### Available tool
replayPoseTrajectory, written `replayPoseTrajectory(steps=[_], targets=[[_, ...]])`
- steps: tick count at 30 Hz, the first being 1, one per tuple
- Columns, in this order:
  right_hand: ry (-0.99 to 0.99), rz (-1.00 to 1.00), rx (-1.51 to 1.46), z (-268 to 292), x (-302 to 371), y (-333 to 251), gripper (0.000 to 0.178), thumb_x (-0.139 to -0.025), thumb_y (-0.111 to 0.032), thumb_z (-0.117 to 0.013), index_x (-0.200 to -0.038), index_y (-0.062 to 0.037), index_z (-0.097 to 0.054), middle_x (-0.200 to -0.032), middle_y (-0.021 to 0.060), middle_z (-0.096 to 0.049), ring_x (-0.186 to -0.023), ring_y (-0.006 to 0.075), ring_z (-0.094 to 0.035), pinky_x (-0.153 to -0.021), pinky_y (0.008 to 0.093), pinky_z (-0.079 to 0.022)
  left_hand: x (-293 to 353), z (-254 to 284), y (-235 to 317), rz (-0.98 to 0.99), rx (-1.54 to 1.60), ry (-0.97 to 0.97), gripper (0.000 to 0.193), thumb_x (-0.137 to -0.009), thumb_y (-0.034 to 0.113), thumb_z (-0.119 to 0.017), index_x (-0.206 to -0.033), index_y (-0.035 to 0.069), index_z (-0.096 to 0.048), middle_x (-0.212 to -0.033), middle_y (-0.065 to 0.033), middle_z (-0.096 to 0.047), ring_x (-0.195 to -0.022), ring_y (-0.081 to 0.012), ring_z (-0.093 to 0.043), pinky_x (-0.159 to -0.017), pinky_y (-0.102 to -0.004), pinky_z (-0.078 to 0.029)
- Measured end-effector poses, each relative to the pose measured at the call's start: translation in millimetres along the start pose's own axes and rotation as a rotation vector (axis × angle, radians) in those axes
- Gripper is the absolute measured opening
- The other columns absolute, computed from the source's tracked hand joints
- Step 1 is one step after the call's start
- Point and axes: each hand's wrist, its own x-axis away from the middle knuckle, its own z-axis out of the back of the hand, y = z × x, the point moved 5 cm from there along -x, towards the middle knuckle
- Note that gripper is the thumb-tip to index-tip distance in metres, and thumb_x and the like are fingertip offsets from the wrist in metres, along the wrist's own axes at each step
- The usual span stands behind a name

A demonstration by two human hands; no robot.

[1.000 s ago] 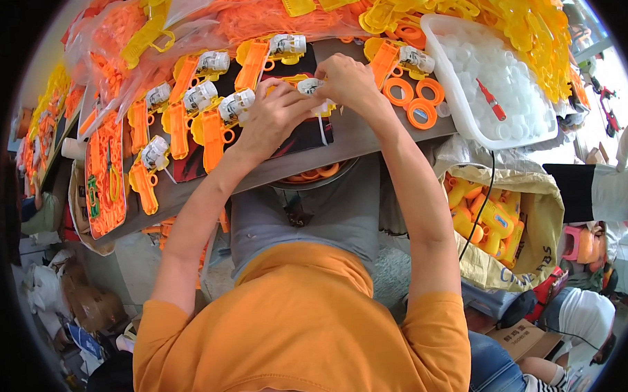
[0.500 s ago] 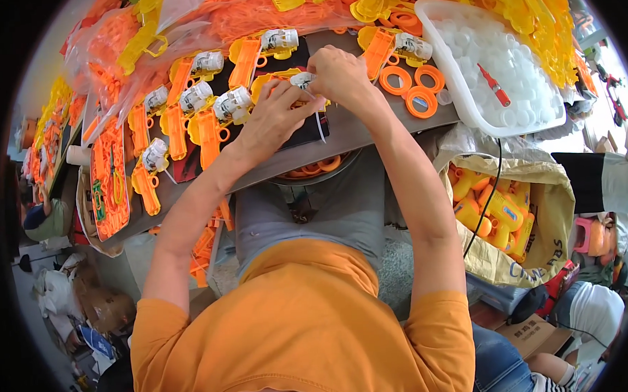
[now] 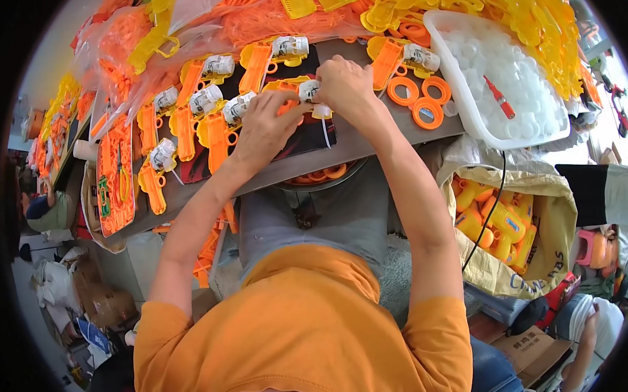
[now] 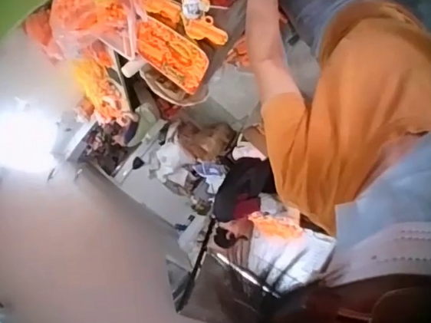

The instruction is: Assembling orange toy pistols by attaching plastic components and winding string at a factory workbench.

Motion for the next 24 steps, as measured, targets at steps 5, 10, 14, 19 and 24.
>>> replayPoseTrajectory(steps=[5,10,14,19,24], targets=[[0.022,0.0,0.006,-1.1,2.9,-1.8,0.037,-0.071,-0.028,-0.076,-0.102,-0.009,-0.071,-0.103,0.0108,-0.061,-0.104,0.0299,-0.059,-0.086,0.0435,-0.043,-5.1,-3.7,2.8,-0.055,-0.109,-0.131,0.026,-0.08,0.012,-0.066,-0.106,0.011,-0.067,-0.109,-0.0055,-0.056,-0.102,-0.0236,-0.054,-0.091,-0.0393,-0.042],[0.108,0.08,0.044,-4.1,12.1,-5.8,0.036,-0.075,-0.031,-0.075,-0.104,-0.0098,-0.071,-0.102,0.0118,-0.06,-0.102,0.0308,-0.059,-0.085,0.0439,-0.044,2.0,-3.8,9.4,0.045,-0.05,-0.116,0.033,-0.081,0.015,-0.07,-0.112,0.009,-0.061,-0.116,-0.0083,-0.054,-0.107,-0.0266,-0.052,-0.092,-0.0422,-0.042],[0.095,0.074,-0.132,7.9,7.4,24.9,0.037,-0.078,-0.025,-0.071,-0.111,-0.007,-0.066,-0.109,0.0138,-0.059,-0.11,0.0324,-0.056,-0.092,0.0422,-0.043,2.0,-0.7,11.2,0.091,-0.021,-0.237,0.041,-0.079,0.015,-0.072,-0.117,0.009,-0.057,-0.124,-0.0122,-0.051,-0.119,-0.0291,-0.047,-0.097,-0.0446,-0.04],[0.174,-0.066,0.084,55.2,-6.1,101.9,0.04,-0.079,-0.002,-0.059,-0.119,-0.0027,-0.055,-0.121,0.0193,-0.056,-0.119,0.0372,-0.051,-0.101,0.0426,-0.04,32.1,6.3,24.2,0.053,-0.062,-0.245,0.041,-0.083,0.006,-0.059,-0.124,0.005,-0.056,-0.136,-0.0128,-0.047,-0.127,-0.0292,-0.044,-0.11,-0.0452,-0.033],[-0.087,-0.159,0.352,38.1,-30.5,131.8,0.056,-0.077,0.002,-0.059,-0.13,-0.003,-0.042,-0.125,0.0215,-0.054,-0.121,0.0397,-0.05,-0.104,0.0487,-0.038,25.6,-3.6,21.7,0.13,0.118,-0.183,0.052,-0.079,-0.007,-0.055,-0.13,0.003,-0.045,-0.143,-0.0139,-0.042,-0.132,-0.032,-0.04,-0.112,-0.0454,-0.031]])
